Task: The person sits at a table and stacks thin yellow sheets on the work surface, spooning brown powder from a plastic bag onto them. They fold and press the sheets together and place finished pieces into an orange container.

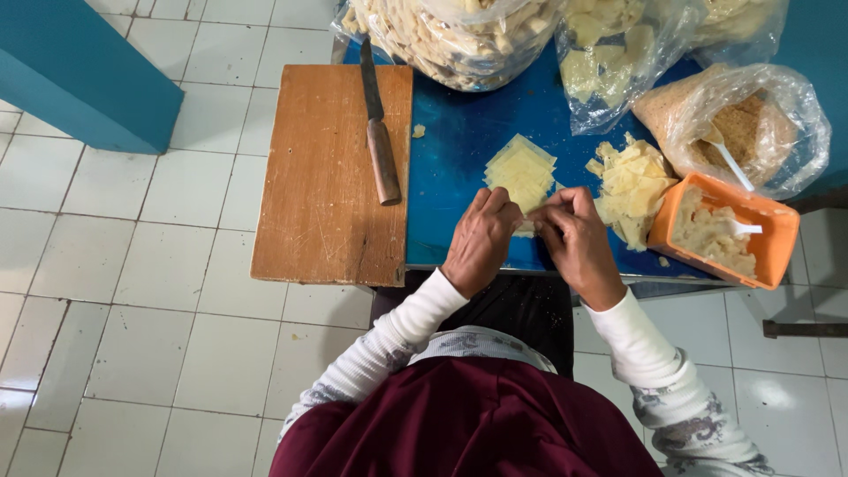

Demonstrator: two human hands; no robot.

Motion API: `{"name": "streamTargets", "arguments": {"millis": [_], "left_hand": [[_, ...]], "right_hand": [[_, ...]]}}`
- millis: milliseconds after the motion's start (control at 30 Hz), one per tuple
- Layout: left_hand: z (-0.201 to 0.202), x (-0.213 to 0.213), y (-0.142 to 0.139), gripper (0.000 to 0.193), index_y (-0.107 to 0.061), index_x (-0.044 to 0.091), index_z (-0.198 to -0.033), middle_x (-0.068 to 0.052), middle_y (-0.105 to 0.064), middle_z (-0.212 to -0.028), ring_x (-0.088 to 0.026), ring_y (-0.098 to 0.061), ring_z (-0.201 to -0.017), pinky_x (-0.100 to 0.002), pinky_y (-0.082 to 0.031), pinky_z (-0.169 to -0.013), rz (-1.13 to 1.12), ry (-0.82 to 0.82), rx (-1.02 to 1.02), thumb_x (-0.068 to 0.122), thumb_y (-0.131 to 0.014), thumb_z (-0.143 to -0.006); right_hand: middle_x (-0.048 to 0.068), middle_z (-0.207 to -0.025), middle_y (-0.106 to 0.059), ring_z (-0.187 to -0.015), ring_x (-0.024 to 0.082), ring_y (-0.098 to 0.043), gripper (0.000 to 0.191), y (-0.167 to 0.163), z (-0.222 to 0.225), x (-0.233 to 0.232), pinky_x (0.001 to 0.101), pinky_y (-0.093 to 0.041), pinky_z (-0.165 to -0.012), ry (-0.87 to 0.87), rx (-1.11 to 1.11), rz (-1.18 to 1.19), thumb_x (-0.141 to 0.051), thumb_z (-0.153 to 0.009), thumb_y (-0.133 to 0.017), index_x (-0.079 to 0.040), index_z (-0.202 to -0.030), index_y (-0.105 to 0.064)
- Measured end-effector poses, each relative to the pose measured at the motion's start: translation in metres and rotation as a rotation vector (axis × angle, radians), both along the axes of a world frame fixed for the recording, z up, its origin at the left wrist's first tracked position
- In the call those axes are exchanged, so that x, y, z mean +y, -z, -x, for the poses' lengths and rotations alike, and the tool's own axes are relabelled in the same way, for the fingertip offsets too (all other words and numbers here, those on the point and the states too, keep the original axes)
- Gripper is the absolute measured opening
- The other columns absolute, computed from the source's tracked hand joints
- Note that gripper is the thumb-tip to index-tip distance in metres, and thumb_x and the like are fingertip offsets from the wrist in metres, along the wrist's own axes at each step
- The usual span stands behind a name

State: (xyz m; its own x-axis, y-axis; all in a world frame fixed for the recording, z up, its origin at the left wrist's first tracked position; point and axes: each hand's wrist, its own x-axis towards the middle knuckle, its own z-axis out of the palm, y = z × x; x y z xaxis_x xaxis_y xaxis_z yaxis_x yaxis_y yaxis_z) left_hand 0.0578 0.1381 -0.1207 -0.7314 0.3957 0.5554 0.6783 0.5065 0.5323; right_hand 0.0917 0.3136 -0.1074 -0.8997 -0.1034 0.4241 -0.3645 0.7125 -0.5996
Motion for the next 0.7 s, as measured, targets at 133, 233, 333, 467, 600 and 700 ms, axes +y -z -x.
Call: {"name": "streamTargets", "arguments": {"millis": [133,233,333,467,600,700], "left_hand": [[0.008,0.002,0.003,0.007,-0.058,0.001,-0.09,-0.013,-0.056,-0.091,-0.035,-0.056,-0.089,-0.045,-0.048,-0.079,-0.058,0.058,-0.063,-0.001,-0.065,-0.088],[0.01,0.005,0.007,0.007,-0.057,0.001,-0.089,-0.014,-0.056,-0.094,-0.035,-0.058,-0.091,-0.045,-0.049,-0.078,-0.047,0.07,-0.087,-0.003,-0.063,-0.09],[0.011,0.003,0.008,0.008,-0.057,0.001,-0.09,-0.014,-0.053,-0.099,-0.033,-0.061,-0.092,-0.044,-0.051,-0.076,-0.058,0.101,-0.126,-0.002,-0.064,-0.09],[0.009,-0.008,0.007,0.013,-0.058,-0.002,-0.093,-0.015,-0.049,-0.103,-0.036,-0.061,-0.094,-0.045,-0.051,-0.076,-0.097,0.198,-0.131,-0.001,-0.069,-0.085],[0.009,-0.007,0.006,0.015,-0.057,-0.002,-0.092,-0.014,-0.048,-0.104,-0.036,-0.06,-0.098,-0.044,-0.051,-0.08,-0.128,0.22,-0.078,-0.001,-0.069,-0.084],[0.014,-0.007,0.007,0.012,-0.058,-0.001,-0.093,-0.014,-0.049,-0.105,-0.034,-0.061,-0.095,-0.043,-0.051,-0.079,-0.151,0.246,-0.151,-0.001,-0.069,-0.087]], "right_hand": [[0.012,-0.099,-0.06,-0.085,0.028,-0.063,0.015,0.001,0.0,-0.003,0.0367,-0.054,-0.071,0.055,-0.005,-0.015,0.001,-0.087,-0.075,-0.003,-0.102,-0.074],[0.009,-0.092,-0.065,-0.085,0.028,-0.063,0.013,0.004,-0.004,-0.005,0.0391,-0.052,-0.075,0.091,0.034,-0.089,-0.001,-0.09,-0.076,-0.003,-0.103,-0.073],[0.009,-0.094,-0.069,-0.088,0.029,-0.065,0.011,0.007,-0.009,-0.007,0.0391,-0.053,-0.077,0.08,0.137,-0.163,-0.003,-0.091,-0.075,-0.005,-0.102,-0.075],[0.01,-0.099,-0.071,-0.094,0.029,-0.067,0.015,0.009,-0.011,-0.006,0.0392,-0.054,-0.079,0.033,0.214,-0.204,-0.008,-0.088,-0.077,-0.005,-0.103,-0.075],[0.007,-0.099,-0.073,-0.092,0.028,-0.067,0.013,0.008,-0.007,-0.004,0.0385,-0.054,-0.079,0.029,0.186,-0.202,-0.01,-0.088,-0.079,-0.006,-0.099,-0.075],[0.006,-0.097,-0.074,-0.089,0.027,-0.068,0.016,0.007,-0.005,-0.001,0.0387,-0.054,-0.076,-0.022,0.144,-0.144,-0.01,-0.087,-0.079,-0.005,-0.101,-0.075]]}}
